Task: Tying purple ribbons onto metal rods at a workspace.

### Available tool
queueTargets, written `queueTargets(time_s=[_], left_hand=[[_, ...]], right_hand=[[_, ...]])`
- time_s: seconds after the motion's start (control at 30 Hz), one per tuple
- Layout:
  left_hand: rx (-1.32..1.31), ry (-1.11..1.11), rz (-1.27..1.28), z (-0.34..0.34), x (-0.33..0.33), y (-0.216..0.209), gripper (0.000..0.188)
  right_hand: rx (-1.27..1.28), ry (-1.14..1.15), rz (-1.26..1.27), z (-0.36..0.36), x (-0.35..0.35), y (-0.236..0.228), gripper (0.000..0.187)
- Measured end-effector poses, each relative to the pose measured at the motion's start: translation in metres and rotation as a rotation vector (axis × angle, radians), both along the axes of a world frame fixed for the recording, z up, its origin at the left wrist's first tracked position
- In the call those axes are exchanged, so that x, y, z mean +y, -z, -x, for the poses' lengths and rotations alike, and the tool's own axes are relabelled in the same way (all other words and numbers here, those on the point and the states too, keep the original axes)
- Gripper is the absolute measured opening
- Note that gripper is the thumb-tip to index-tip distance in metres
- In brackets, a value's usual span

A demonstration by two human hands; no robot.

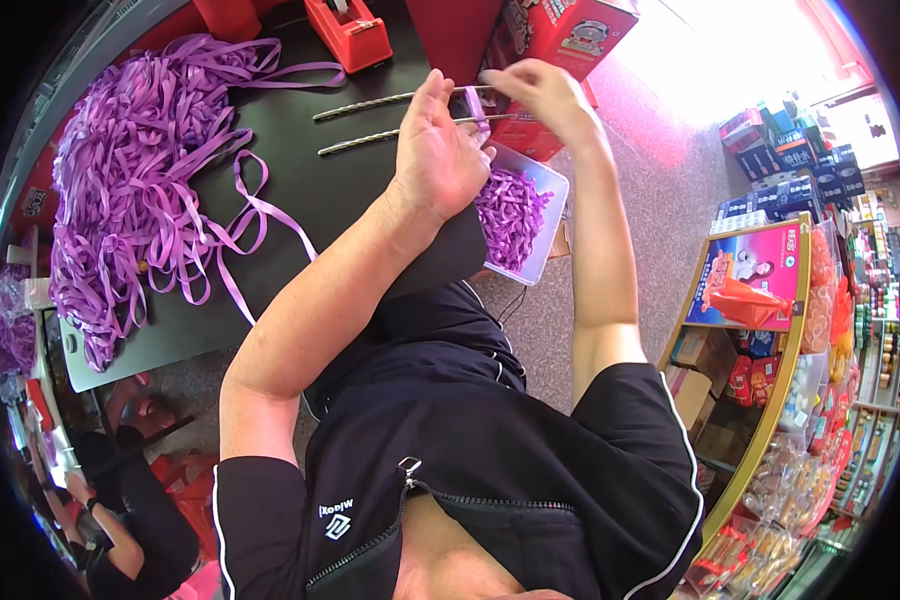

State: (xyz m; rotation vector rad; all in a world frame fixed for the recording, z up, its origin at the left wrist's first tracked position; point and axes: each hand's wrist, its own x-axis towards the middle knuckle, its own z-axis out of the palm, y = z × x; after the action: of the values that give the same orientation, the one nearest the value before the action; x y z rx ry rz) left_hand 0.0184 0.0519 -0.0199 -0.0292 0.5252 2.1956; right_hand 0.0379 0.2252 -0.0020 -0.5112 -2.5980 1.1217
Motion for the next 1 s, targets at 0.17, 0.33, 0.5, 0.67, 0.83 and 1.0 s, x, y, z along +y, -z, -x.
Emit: queueTargets(time_s=[0.17, 0.33, 0.5, 0.67, 0.83, 1.0], left_hand=[[0.048, 0.025, -0.023, -0.002, 0.001, 0.0, 0.072], [0.07, 0.042, -0.05, 0.0, -0.002, 0.002, 0.088], [0.076, 0.067, -0.066, 0.001, -0.003, 0.001, 0.088], [0.079, 0.063, -0.062, 0.0, -0.002, 0.0, 0.087], [0.057, 0.067, -0.075, 0.001, -0.001, 0.001, 0.086], [0.077, 0.073, -0.085, 0.001, -0.002, 0.003, 0.086]], right_hand=[[-0.08, 0.084, 0.73, -0.002, 0.02, 0.081, 0.034], [0.079, -0.462, 1.915, 0.013, -0.025, 0.132, 0.04], [0.106, -0.601, 2.169, 0.02, -0.019, 0.164, 0.042], [0.123, -0.654, 2.226, 0.018, -0.023, 0.153, 0.037], [0.167, -0.622, 2.247, 0.02, -0.021, 0.157, 0.033], [0.137, -0.561, 2.192, 0.014, -0.013, 0.143, 0.029]])
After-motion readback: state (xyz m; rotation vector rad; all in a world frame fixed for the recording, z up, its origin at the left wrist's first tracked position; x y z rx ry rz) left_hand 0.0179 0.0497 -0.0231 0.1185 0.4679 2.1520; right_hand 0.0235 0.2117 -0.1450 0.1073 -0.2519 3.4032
